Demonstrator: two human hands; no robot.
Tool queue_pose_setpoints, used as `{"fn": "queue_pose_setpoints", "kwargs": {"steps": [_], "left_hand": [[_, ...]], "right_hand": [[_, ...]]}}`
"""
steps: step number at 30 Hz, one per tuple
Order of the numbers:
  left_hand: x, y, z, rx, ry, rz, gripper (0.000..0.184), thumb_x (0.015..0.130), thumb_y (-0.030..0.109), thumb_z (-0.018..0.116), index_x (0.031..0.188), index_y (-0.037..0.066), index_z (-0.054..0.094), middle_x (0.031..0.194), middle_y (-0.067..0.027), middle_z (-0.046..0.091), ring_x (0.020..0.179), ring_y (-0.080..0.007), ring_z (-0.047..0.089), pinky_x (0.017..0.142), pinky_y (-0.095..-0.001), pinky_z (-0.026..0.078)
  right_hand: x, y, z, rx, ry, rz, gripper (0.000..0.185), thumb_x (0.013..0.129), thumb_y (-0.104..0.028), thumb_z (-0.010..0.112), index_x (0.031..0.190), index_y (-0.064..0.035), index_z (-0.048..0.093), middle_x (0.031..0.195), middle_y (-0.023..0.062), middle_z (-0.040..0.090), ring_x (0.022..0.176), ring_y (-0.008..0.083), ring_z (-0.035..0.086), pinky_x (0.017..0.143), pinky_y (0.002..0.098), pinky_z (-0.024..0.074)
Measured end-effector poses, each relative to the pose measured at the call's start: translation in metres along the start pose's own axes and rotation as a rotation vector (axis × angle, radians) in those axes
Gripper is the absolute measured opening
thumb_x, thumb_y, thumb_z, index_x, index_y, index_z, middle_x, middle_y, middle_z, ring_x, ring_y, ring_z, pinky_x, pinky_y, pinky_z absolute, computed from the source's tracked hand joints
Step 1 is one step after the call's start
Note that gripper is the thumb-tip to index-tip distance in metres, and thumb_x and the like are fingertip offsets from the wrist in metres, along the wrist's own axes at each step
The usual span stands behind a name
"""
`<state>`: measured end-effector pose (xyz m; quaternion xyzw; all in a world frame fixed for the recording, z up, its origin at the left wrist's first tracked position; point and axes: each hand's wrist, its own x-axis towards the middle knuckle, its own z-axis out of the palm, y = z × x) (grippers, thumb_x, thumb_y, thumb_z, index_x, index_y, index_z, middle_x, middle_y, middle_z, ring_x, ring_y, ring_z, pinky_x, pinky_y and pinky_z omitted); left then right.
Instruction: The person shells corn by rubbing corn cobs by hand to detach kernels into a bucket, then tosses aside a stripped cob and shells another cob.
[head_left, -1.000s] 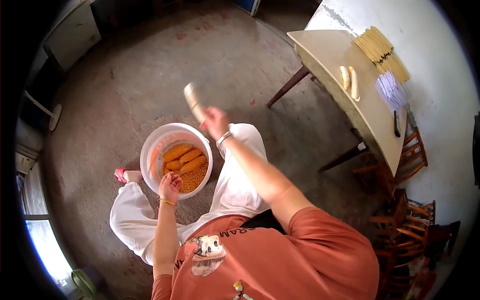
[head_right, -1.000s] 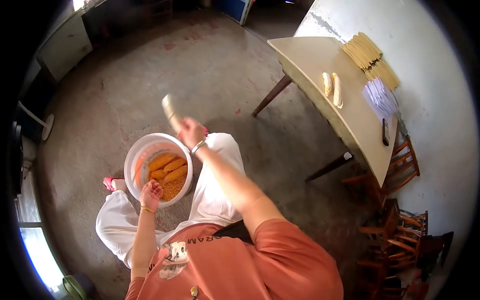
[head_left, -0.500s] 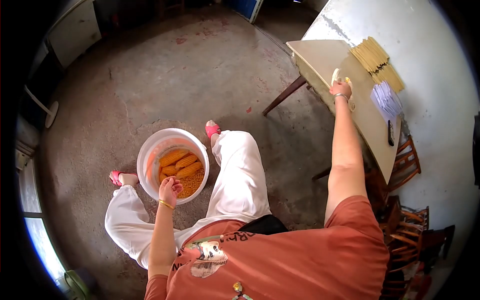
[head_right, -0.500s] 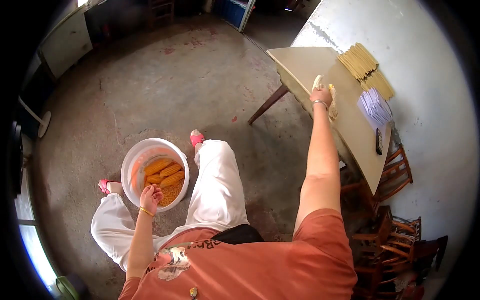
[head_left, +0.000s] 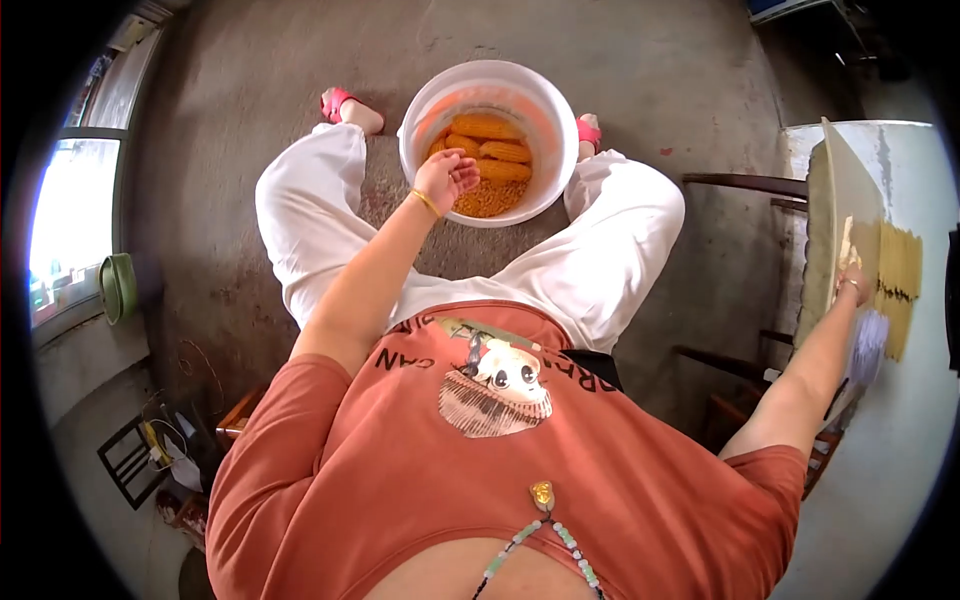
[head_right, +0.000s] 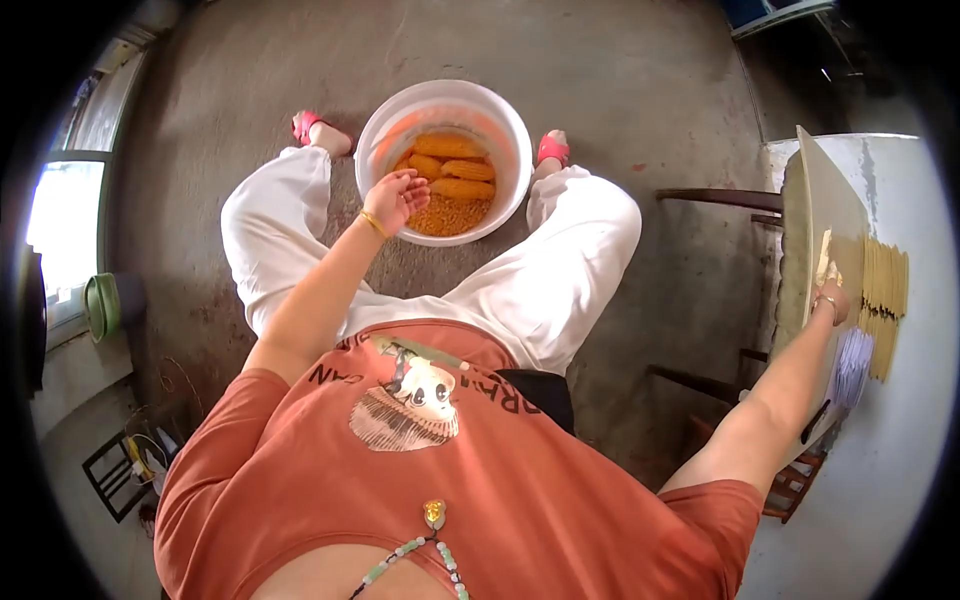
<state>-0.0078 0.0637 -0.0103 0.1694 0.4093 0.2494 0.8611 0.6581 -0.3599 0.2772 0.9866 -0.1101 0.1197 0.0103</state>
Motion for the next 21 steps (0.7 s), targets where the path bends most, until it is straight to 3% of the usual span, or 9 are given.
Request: {"fn": "queue_pose_setpoints", "kwargs": {"steps": [1, 6, 7, 10, 13, 15, 17, 19, 21], "left_hand": [[0.003, 0.000, 0.000, -0.003, 0.026, 0.009, 0.019, 0.094, 0.008, 0.039, 0.111, 0.002, 0.042, 0.094, -0.0132, 0.055, 0.081, -0.0240, 0.058, 0.074, -0.0391, 0.052], [0.009, -0.004, 0.003, 0.024, 0.184, 0.043, 0.024, 0.093, 0.004, 0.037, 0.116, 0.001, 0.039, 0.099, -0.0156, 0.054, 0.084, -0.0249, 0.057, 0.077, -0.0407, 0.051], [0.010, -0.003, 0.006, 0.034, 0.230, 0.042, 0.026, 0.092, 0.001, 0.036, 0.117, 0.001, 0.038, 0.100, -0.0159, 0.053, 0.085, -0.0243, 0.056, 0.076, -0.0406, 0.051], [0.012, -0.003, 0.006, 0.020, 0.285, 0.058, 0.027, 0.091, 0.000, 0.035, 0.117, 0.000, 0.038, 0.101, -0.0159, 0.053, 0.086, -0.0243, 0.055, 0.077, -0.0410, 0.051], [0.009, -0.001, 0.008, 0.005, 0.319, 0.062, 0.027, 0.090, 0.000, 0.037, 0.117, 0.001, 0.040, 0.099, -0.0129, 0.053, 0.080, -0.0218, 0.056, 0.071, -0.0375, 0.051], [0.010, -0.004, 0.005, 0.005, 0.302, 0.049, 0.027, 0.091, 0.000, 0.037, 0.117, 0.001, 0.040, 0.100, -0.0129, 0.053, 0.080, -0.0214, 0.056, 0.071, -0.0377, 0.051], [0.011, -0.003, 0.004, 0.008, 0.272, 0.036, 0.024, 0.092, 0.002, 0.036, 0.115, 0.001, 0.042, 0.099, -0.0128, 0.054, 0.081, -0.0215, 0.057, 0.072, -0.0378, 0.051], [0.005, -0.001, 0.005, 0.017, 0.154, -0.022, 0.024, 0.092, 0.002, 0.035, 0.114, 0.001, 0.043, 0.099, -0.0133, 0.055, 0.083, -0.0230, 0.058, 0.076, -0.0385, 0.051], [0.003, -0.001, 0.005, 0.024, 0.036, -0.078, 0.022, 0.092, 0.004, 0.036, 0.110, 0.001, 0.047, 0.095, -0.0120, 0.058, 0.084, -0.0226, 0.059, 0.077, -0.0365, 0.051]], "right_hand": [[-0.008, -0.003, -0.006, -0.117, 0.111, -0.033, 0.046, 0.081, -0.045, 0.053, 0.095, -0.0037, 0.068, 0.084, 0.0097, 0.068, 0.069, 0.0191, 0.065, 0.061, 0.0303, 0.0498], [0.013, -0.053, 0.013, 0.478, -0.050, -0.443, 0.039, 0.081, -0.040, 0.059, 0.100, -0.0075, 0.067, 0.084, 0.0071, 0.067, 0.071, 0.0158, 0.063, 0.064, 0.0276, 0.0491], [-0.016, -0.083, 0.005, 0.486, -0.027, -0.541, 0.033, 0.082, -0.034, 0.061, 0.099, -0.0069, 0.067, 0.081, 0.0045, 0.067, 0.066, 0.0119, 0.061, 0.061, 0.0258, 0.0478], [-0.149, -0.172, -0.010, 0.751, -0.335, -0.828, 0.027, 0.087, -0.028, 0.059, 0.103, -0.0076, 0.066, 0.080, 0.0001, 0.064, 0.067, 0.0081, 0.057, 0.060, 0.0229, 0.0456], [-0.300, -0.238, -0.006, 0.740, -0.540, -1.164, 0.025, 0.088, -0.026, 0.058, 0.101, -0.0058, 0.065, 0.082, 0.0019, 0.064, 0.071, 0.0105, 0.060, 0.065, 0.0245, 0.0481], [-0.396, -0.263, 0.007, 0.550, -0.807, -1.266, 0.026, 0.086, -0.026, 0.058, 0.103, -0.0074, 0.064, 0.092, 0.0090, 0.067, 0.079, 0.0170, 0.064, 0.069, 0.0310, 0.0502], [-0.468, -0.280, 0.030, 0.224, -0.989, -1.543, 0.031, 0.082, -0.026, 0.056, 0.106, -0.0076, 0.063, 0.100, 0.0118, 0.066, 0.090, 0.0248, 0.063, 0.081, 0.0333, 0.0484], [-0.521, -0.294, 0.071, 0.054, -1.055, -1.825, 0.029, 0.082, -0.027, 0.056, 0.105, -0.0097, 0.063, 0.101, 0.0143, 0.065, 0.094, 0.0280, 0.061, 0.084, 0.0364, 0.0469], [-0.565, -0.302, 0.139, -0.002, -0.986, -1.800, 0.028, 0.083, -0.026, 0.054, 0.103, -0.0082, 0.063, 0.101, 0.0157, 0.064, 0.097, 0.0316, 0.059, 0.085, 0.0382, 0.0466]]}}
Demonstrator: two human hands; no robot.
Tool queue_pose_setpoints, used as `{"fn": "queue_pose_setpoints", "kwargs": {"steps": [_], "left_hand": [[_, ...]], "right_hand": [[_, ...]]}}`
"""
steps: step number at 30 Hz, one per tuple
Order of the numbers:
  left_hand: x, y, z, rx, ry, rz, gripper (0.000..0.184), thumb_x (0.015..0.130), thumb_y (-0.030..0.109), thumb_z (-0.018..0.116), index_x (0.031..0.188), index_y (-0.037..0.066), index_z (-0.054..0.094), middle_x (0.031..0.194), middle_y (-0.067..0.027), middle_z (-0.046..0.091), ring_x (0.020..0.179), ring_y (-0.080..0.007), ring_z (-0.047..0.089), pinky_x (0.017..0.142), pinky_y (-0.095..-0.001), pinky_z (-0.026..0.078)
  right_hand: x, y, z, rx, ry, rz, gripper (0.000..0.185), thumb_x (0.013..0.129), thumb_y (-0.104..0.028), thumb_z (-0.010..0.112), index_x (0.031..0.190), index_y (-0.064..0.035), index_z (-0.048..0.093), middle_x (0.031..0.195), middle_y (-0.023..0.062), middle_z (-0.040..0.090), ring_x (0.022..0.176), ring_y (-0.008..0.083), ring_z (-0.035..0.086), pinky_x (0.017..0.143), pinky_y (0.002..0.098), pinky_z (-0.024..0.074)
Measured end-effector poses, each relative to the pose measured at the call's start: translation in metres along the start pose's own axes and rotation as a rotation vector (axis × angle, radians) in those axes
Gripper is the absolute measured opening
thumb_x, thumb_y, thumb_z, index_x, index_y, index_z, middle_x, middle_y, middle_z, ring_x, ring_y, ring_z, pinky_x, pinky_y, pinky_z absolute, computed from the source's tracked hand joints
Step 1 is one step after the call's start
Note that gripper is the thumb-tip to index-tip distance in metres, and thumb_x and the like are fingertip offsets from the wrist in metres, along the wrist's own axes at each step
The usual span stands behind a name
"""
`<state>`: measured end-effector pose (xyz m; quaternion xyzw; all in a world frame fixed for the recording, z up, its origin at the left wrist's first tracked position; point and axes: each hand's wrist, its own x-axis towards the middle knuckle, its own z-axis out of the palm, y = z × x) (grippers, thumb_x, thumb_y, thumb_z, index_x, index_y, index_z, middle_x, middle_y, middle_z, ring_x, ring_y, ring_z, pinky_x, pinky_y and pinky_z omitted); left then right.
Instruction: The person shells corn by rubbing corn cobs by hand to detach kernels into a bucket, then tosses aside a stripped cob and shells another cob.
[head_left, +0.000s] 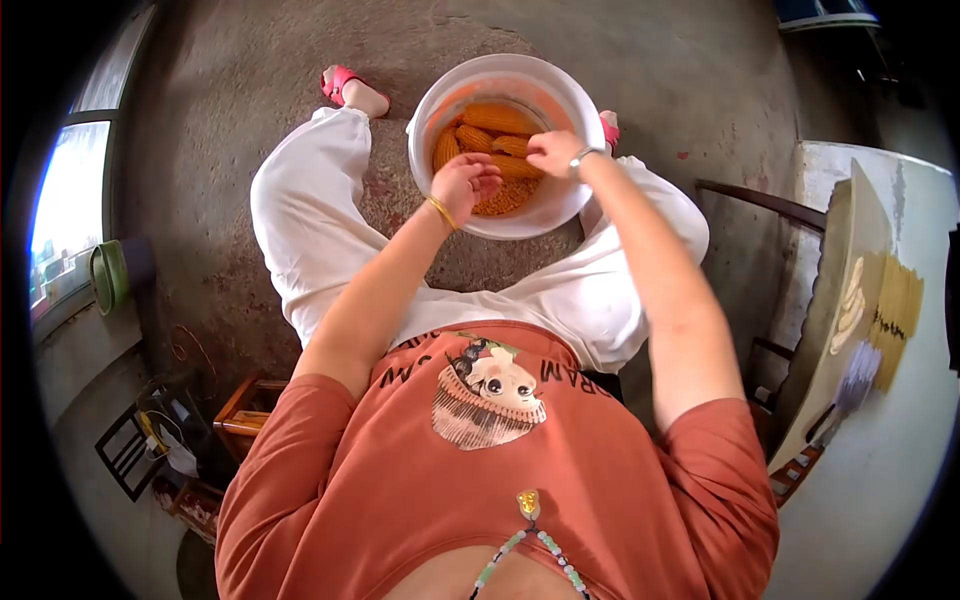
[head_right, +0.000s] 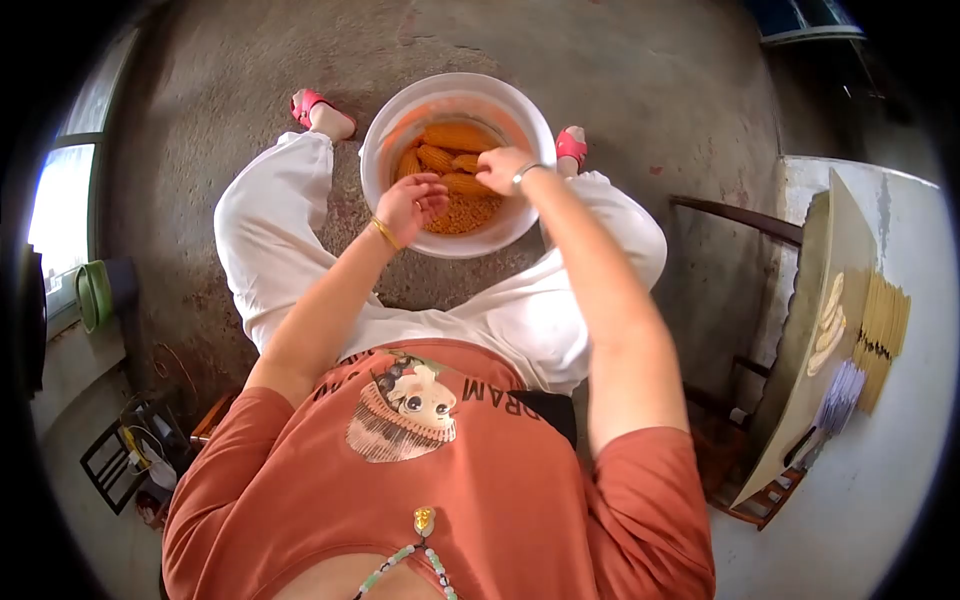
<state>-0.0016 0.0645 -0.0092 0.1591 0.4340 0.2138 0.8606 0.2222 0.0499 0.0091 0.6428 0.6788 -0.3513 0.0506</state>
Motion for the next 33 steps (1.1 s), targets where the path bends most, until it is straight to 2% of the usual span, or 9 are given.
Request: {"fn": "queue_pose_setpoints", "kwargs": {"steps": [3, 7, 9, 12, 14, 17, 23, 29, 33], "left_hand": [[-0.006, -0.005, 0.005, 0.287, -0.138, -0.016, 0.016, 0.091, 0.009, 0.046, 0.104, 0.001, 0.053, 0.085, -0.0083, 0.060, 0.071, -0.0161, 0.060, 0.067, -0.0301, 0.052], [-0.006, -0.030, 0.008, 0.830, -0.260, 0.191, 0.013, 0.086, 0.010, 0.056, 0.095, 0.002, 0.059, 0.076, -0.0036, 0.061, 0.065, -0.0098, 0.056, 0.060, -0.0243, 0.048], [-0.005, -0.033, 0.011, 1.094, -0.257, 0.381, 0.014, 0.082, 0.012, 0.057, 0.089, 0.001, 0.061, 0.076, -0.0096, 0.063, 0.068, -0.0188, 0.060, 0.064, -0.0311, 0.049], [0.005, -0.039, 0.011, 1.221, -0.271, 0.350, 0.017, 0.078, 0.014, 0.053, 0.082, 0.002, 0.062, 0.082, -0.0193, 0.063, 0.076, -0.0388, 0.059, 0.071, -0.0436, 0.047], [0.006, -0.042, 0.015, 1.295, -0.317, 0.261, 0.017, 0.076, 0.014, 0.051, 0.080, 0.003, 0.063, 0.082, -0.0193, 0.063, 0.077, -0.0389, 0.059, 0.071, -0.0450, 0.047], [0.006, -0.047, 0.019, 1.368, -0.309, 0.179, 0.017, 0.075, 0.015, 0.050, 0.078, 0.005, 0.064, 0.082, -0.0183, 0.064, 0.080, -0.0372, 0.060, 0.072, -0.0452, 0.048], [0.006, -0.045, 0.020, 1.333, -0.329, 0.116, 0.018, 0.078, 0.018, 0.050, 0.082, 0.005, 0.062, 0.085, -0.0179, 0.063, 0.081, -0.0362, 0.059, 0.072, -0.0452, 0.047], [0.008, -0.047, 0.021, 1.311, -0.316, 0.107, 0.020, 0.079, 0.019, 0.050, 0.086, 0.005, 0.061, 0.086, -0.0174, 0.063, 0.084, -0.0362, 0.059, 0.073, -0.0453, 0.047], [0.004, -0.042, 0.022, 1.274, -0.297, 0.096, 0.020, 0.078, 0.020, 0.051, 0.086, 0.005, 0.062, 0.086, -0.0174, 0.063, 0.085, -0.0367, 0.059, 0.073, -0.0449, 0.047]], "right_hand": [[0.047, 0.010, 0.062, -0.066, -0.183, 0.280, 0.028, 0.082, -0.023, 0.053, 0.102, -0.0079, 0.065, 0.103, 0.0165, 0.064, 0.099, 0.0307, 0.060, 0.086, 0.0378, 0.0467], [0.083, 0.036, 0.124, -0.166, -0.175, 0.279, 0.030, 0.083, -0.025, 0.052, 0.105, -0.0104, 0.065, 0.105, 0.0170, 0.063, 0.099, 0.0319, 0.060, 0.086, 0.0389, 0.0464], [0.092, 0.036, 0.124, -0.257, -0.129, 0.247, 0.032, 0.083, -0.026, 0.051, 0.106, -0.0086, 0.064, 0.105, 0.0177, 0.063, 0.101, 0.0326, 0.059, 0.088, 0.0400, 0.0457], [0.101, 0.024, 0.093, -0.334, -0.102, 0.157, 0.034, 0.084, -0.027, 0.050, 0.107, -0.0047, 0.062, 0.106, 0.0184, 0.062, 0.104, 0.0331, 0.056, 0.090, 0.0413, 0.0439], [0.096, -0.009, 0.049, -0.173, -0.071, 0.122, 0.034, 0.084, -0.025, 0.048, 0.106, -0.0026, 0.061, 0.110, 0.0184, 0.060, 0.107, 0.0332, 0.054, 0.092, 0.0417, 0.0424], [0.124, 0.013, 0.068, -0.324, -0.137, 0.214, 0.041, 0.083, -0.040, 0.056, 0.112, -0.0127, 0.062, 0.124, 0.0145, 0.054, 0.116, 0.0255, 0.049, 0.096, 0.0382, 0.0404], [0.150, 0.049, 0.119, -0.266, -0.120, 0.258, 0.032, 0.086, -0.027, 0.051, 0.110, -0.0095, 0.061, 0.122, 0.0163, 0.050, 0.117, 0.0330, 0.046, 0.098, 0.0391, 0.0381], [0.123, 0.009, 0.127, -0.469, -0.165, 0.373, 0.038, 0.088, -0.026, 0.040, 0.120, -0.0127, 0.056, 0.128, 0.0132, 0.048, 0.124, 0.0286, 0.040, 0.108, 0.0554, 0.0122], [0.112, 0.015, 0.145, -0.556, -0.151, 0.286, 0.043, 0.090, -0.029, 0.035, 0.126, -0.0137, 0.052, 0.132, 0.0134, 0.046, 0.124, 0.0277, 0.040, 0.107, 0.0588, 0.0040]]}}
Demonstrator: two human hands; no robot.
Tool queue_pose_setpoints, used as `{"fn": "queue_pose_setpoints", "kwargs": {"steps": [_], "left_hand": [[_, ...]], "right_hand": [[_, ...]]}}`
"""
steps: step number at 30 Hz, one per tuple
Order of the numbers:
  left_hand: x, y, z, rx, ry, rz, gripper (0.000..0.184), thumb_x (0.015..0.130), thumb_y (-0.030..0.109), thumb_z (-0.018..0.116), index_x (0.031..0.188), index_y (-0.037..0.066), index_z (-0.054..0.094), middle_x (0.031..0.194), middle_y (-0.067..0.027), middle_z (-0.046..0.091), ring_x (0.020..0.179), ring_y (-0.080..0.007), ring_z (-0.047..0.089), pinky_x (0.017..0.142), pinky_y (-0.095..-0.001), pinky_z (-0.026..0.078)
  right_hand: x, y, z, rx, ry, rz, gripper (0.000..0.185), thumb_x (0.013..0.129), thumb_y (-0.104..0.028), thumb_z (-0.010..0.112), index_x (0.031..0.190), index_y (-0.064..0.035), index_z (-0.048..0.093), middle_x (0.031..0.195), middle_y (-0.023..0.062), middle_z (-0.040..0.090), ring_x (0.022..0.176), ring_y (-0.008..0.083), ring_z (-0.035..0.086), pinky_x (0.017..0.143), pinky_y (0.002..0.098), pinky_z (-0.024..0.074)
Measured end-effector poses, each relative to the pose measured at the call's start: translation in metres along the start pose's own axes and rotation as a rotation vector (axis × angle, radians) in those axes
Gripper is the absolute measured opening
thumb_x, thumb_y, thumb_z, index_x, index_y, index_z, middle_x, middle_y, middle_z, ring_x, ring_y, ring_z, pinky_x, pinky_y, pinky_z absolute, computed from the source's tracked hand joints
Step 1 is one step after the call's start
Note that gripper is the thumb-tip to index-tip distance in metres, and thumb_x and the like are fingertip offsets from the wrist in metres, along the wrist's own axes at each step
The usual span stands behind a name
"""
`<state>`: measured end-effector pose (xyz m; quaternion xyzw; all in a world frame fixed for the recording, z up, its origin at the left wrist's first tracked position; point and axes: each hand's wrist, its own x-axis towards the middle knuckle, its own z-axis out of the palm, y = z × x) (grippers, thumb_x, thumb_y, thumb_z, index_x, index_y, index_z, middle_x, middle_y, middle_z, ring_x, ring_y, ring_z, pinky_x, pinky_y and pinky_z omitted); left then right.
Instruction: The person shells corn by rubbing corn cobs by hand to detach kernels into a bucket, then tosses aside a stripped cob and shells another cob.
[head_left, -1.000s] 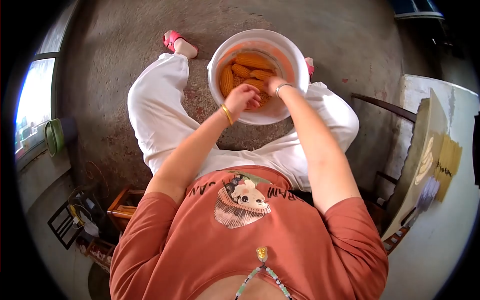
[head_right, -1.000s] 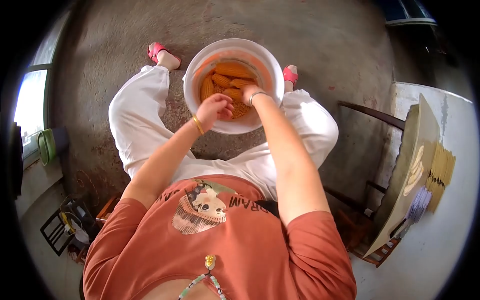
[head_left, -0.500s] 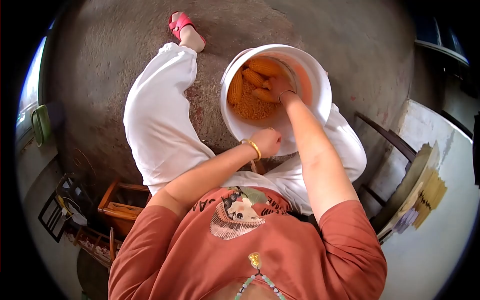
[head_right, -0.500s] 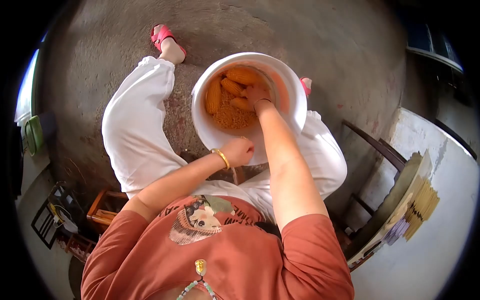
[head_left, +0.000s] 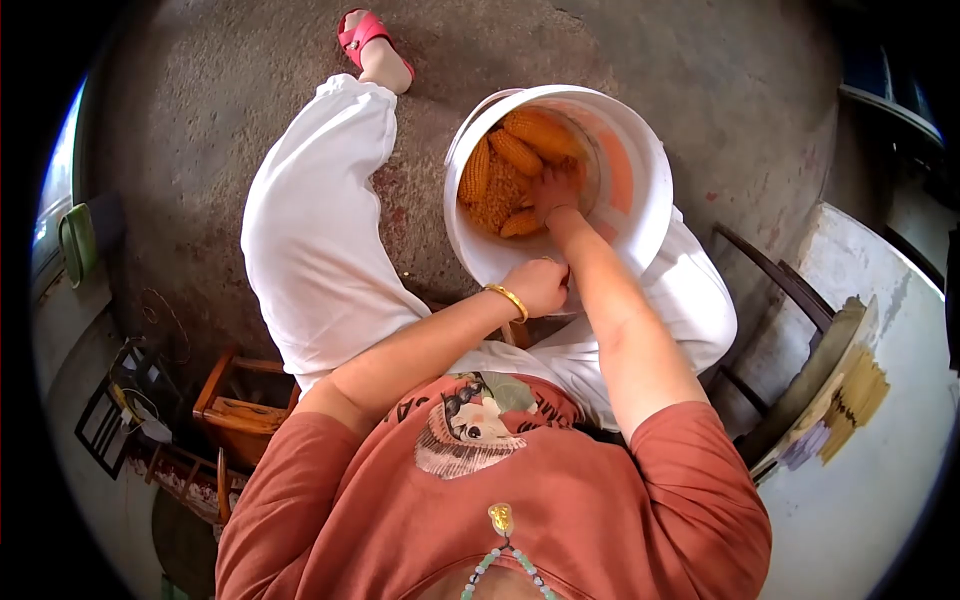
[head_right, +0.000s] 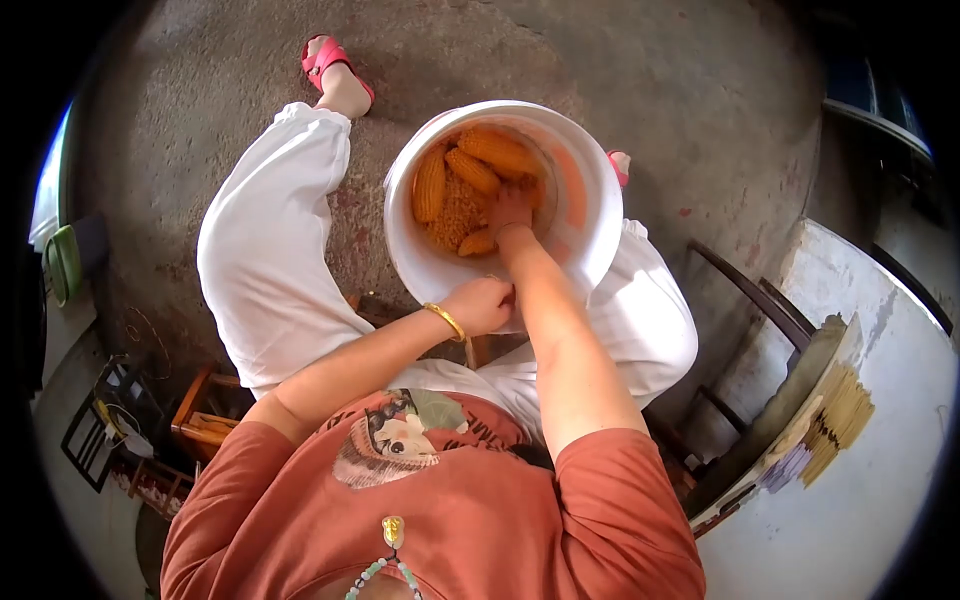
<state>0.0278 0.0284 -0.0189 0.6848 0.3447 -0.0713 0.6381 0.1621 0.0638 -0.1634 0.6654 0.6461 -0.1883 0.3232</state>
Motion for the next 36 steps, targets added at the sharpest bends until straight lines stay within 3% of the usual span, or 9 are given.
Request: {"fn": "queue_pose_setpoints", "kwargs": {"steps": [5, 8, 11, 17, 20, 23, 26, 32, 36], "left_hand": [[0.004, -0.005, 0.000, 0.000, -0.027, -0.013, 0.020, 0.078, 0.020, 0.052, 0.086, 0.005, 0.061, 0.086, -0.0172, 0.063, 0.085, -0.0366, 0.059, 0.074, -0.0442, 0.047], [0.003, -0.001, -0.002, 0.021, -0.042, -0.024, 0.020, 0.078, 0.020, 0.052, 0.086, 0.005, 0.061, 0.086, -0.0171, 0.063, 0.084, -0.0363, 0.059, 0.074, -0.0441, 0.046], [0.003, -0.002, -0.001, 0.032, -0.028, -0.012, 0.019, 0.078, 0.020, 0.052, 0.086, 0.005, 0.061, 0.086, -0.0170, 0.063, 0.085, -0.0359, 0.059, 0.074, -0.0444, 0.046], [0.005, -0.002, 0.000, 0.028, -0.040, -0.025, 0.020, 0.079, 0.020, 0.051, 0.086, 0.005, 0.061, 0.088, -0.0171, 0.063, 0.086, -0.0356, 0.059, 0.075, -0.0444, 0.046], [0.004, -0.002, -0.001, 0.009, -0.041, -0.025, 0.020, 0.079, 0.020, 0.052, 0.088, 0.004, 0.061, 0.088, -0.0170, 0.063, 0.086, -0.0352, 0.059, 0.075, -0.0433, 0.046], [0.004, -0.005, 0.000, -0.019, -0.035, -0.010, 0.020, 0.080, 0.020, 0.053, 0.088, 0.004, 0.062, 0.087, -0.0170, 0.064, 0.085, -0.0344, 0.059, 0.075, -0.0415, 0.047], [0.008, -0.010, 0.001, -0.049, 0.018, 0.023, 0.019, 0.079, 0.019, 0.053, 0.086, 0.004, 0.062, 0.086, -0.0172, 0.064, 0.084, -0.0342, 0.060, 0.075, -0.0411, 0.047], [0.009, -0.020, -0.002, -0.089, 0.323, 0.016, 0.015, 0.078, 0.015, 0.055, 0.085, 0.003, 0.062, 0.083, -0.0165, 0.064, 0.081, -0.0318, 0.061, 0.074, -0.0373, 0.048], [0.008, -0.017, -0.012, -0.148, 0.555, -0.022, 0.035, 0.071, 0.012, 0.066, 0.103, 0.002, 0.055, 0.094, -0.0136, 0.062, 0.088, -0.0280, 0.060, 0.077, -0.0368, 0.047]], "right_hand": [[0.009, 0.015, -0.026, 0.067, -0.216, 0.026, 0.046, 0.092, -0.031, 0.031, 0.131, -0.0138, 0.047, 0.138, 0.0133, 0.040, 0.129, 0.0273, 0.035, 0.109, 0.0564, 0.0012], [0.030, 0.021, 0.031, -0.068, -0.092, 0.016, 0.050, 0.093, -0.031, 0.027, 0.135, -0.0094, 0.043, 0.143, 0.0156, 0.034, 0.132, 0.0299, 0.029, 0.110, 0.0522, 0.0005], [0.005, 0.022, -0.005, -0.096, -0.189, -0.102, 0.052, 0.093, -0.032, 0.026, 0.138, -0.0077, 0.036, 0.145, 0.0169, 0.029, 0.134, 0.0328, 0.025, 0.111, 0.0504, -0.0016], [0.015, 0.017, 0.048, 0.037, 0.046, -0.021, 0.047, 0.090, -0.028, 0.037, 0.134, -0.0141, 0.044, 0.136, 0.0166, 0.042, 0.130, 0.0356, 0.031, 0.110, 0.0534, -0.0070], [0.015, 0.035, -0.007, 0.058, -0.246, -0.169, 0.044, 0.083, -0.028, 0.048, 0.123, -0.0115, 0.053, 0.120, 0.0152, 0.055, 0.113, 0.0333, 0.050, 0.111, 0.0521, 0.0105], [0.031, 0.063, 0.007, 0.571, -0.204, -0.062, 0.040, 0.076, -0.027, 0.060, 0.112, -0.0085, 0.059, 0.103, 0.0107, 0.063, 0.088, 0.0244, 0.061, 0.094, 0.0449, 0.0428], [-0.021, 0.066, -0.037, 1.200, -0.243, 0.100, 0.034, 0.075, -0.023, 0.064, 0.103, -0.0051, 0.062, 0.094, 0.0077, 0.063, 0.078, 0.0165, 0.061, 0.066, 0.0332, 0.0546], [-0.086, 0.079, -0.055, 1.268, -0.133, -0.019, 0.037, 0.072, -0.025, 0.066, 0.103, -0.0054, 0.063, 0.087, 0.0082, 0.064, 0.078, 0.0175, 0.061, 0.070, 0.0299, 0.0488], [-0.144, 0.083, -0.083, 1.601, -0.092, -0.041, 0.027, 0.078, -0.013, 0.067, 0.102, -0.0033, 0.061, 0.091, 0.0071, 0.064, 0.082, 0.0139, 0.062, 0.071, 0.0265, 0.0526]]}}
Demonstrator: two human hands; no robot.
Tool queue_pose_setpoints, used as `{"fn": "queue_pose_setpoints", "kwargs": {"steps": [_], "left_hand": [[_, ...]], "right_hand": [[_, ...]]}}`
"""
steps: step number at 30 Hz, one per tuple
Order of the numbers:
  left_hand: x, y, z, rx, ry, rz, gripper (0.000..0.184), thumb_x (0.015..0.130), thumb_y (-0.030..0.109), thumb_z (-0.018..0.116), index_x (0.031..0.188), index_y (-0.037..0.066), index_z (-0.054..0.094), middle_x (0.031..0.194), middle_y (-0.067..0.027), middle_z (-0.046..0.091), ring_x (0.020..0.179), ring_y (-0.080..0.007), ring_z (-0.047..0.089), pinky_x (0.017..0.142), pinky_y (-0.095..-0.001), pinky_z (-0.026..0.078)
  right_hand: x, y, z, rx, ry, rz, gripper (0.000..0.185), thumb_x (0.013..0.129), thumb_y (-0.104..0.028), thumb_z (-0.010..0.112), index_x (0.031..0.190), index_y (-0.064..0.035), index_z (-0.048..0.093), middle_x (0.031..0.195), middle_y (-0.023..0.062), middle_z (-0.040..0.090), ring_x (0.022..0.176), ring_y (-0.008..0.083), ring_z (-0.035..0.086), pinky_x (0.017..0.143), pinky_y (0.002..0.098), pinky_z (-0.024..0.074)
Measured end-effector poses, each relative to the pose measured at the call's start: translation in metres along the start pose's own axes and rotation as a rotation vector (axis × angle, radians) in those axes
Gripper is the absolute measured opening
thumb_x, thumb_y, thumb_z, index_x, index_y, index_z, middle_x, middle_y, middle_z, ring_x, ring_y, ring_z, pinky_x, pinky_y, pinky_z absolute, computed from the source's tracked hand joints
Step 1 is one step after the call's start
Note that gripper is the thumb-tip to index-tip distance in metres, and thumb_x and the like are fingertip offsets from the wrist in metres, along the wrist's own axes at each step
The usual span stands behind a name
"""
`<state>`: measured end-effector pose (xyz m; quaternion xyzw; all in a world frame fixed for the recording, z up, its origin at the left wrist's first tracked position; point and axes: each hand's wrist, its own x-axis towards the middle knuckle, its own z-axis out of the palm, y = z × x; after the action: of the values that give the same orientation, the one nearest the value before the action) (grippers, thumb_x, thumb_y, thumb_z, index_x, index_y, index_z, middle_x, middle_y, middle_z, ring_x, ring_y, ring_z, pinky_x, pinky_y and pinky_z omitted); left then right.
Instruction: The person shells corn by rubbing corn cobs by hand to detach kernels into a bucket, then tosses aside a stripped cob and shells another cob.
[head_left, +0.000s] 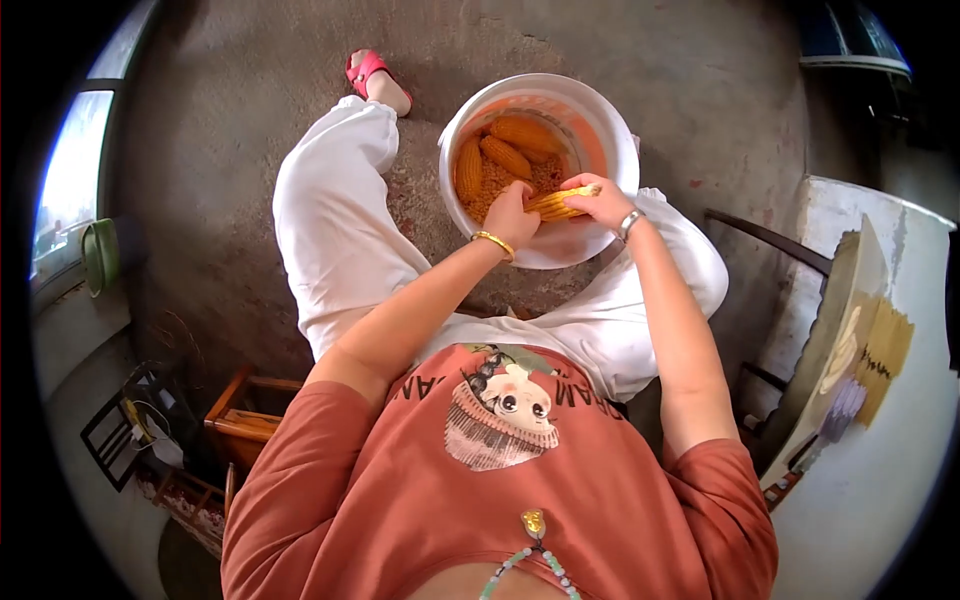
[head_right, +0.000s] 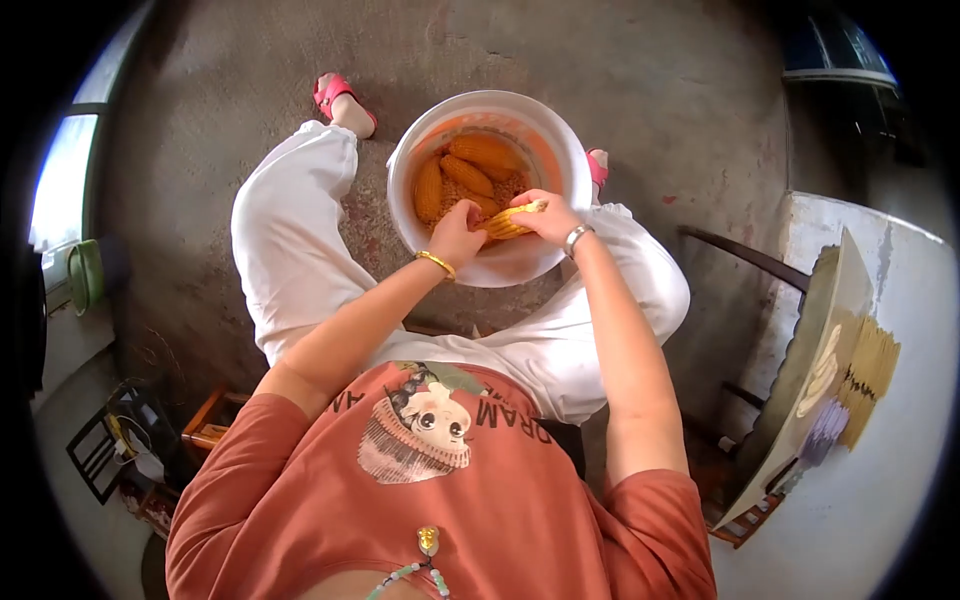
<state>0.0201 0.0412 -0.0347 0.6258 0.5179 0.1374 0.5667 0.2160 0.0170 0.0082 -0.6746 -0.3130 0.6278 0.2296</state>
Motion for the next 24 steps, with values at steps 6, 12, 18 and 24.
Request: {"fn": "queue_pose_setpoints", "kwargs": {"steps": [6, 12, 18, 24], "left_hand": [[-0.016, 0.027, -0.011, 0.127, -0.033, 0.333, 0.056, 0.062, 0.021, 0.077, 0.109, 0.001, 0.052, 0.100, -0.0168, 0.060, 0.095, -0.0297, 0.059, 0.083, -0.0364, 0.047], [-0.051, 0.056, -0.051, 0.173, -0.032, 0.368, 0.054, 0.065, 0.025, 0.079, 0.105, -0.002, 0.055, 0.091, -0.0137, 0.064, 0.089, -0.0232, 0.062, 0.081, -0.0334, 0.048], [-0.071, 0.050, -0.063, -0.580, -0.085, 0.118, 0.039, 0.078, 0.007, 0.070, 0.112, 0.000, 0.052, 0.085, -0.0028, 0.060, 0.062, -0.0069, 0.053, 0.051, -0.0199, 0.042], [-0.072, 0.048, -0.064, -0.825, 0.038, 0.163, 0.039, 0.076, 0.007, 0.073, 0.110, 0.004, 0.053, 0.093, -0.0006, 0.061, 0.075, -0.0084, 0.058, 0.063, -0.0212, 0.047]], "right_hand": [[-0.051, -0.009, 0.025, 0.432, -0.098, -0.286, 0.034, 0.084, -0.008, 0.062, 0.116, -0.0046, 0.051, 0.107, 0.0073, 0.059, 0.097, 0.0161, 0.060, 0.078, 0.0280, 0.0548], [-0.068, -0.010, 0.045, 0.801, -0.144, -0.467, 0.039, 0.088, -0.030, 0.058, 0.119, -0.0072, 0.050, 0.116, 0.0134, 0.058, 0.103, 0.0204, 0.059, 0.078, 0.0304, 0.0541], [-0.037, 0.005, 0.046, 0.764, -0.111, -0.190, 0.046, 0.087, -0.050, 0.053, 0.106, -0.0077, 0.057, 0.095, 0.0071, 0.063, 0.081, 0.0140, 0.062, 0.065, 0.0267, 0.0529], [-0.029, 0.019, 0.052, 0.747, -0.498, -0.076, 0.039, 0.088, -0.044, 0.056, 0.104, -0.0089, 0.055, 0.088, 0.0026, 0.062, 0.069, 0.0113, 0.061, 0.059, 0.0226, 0.0498]]}}
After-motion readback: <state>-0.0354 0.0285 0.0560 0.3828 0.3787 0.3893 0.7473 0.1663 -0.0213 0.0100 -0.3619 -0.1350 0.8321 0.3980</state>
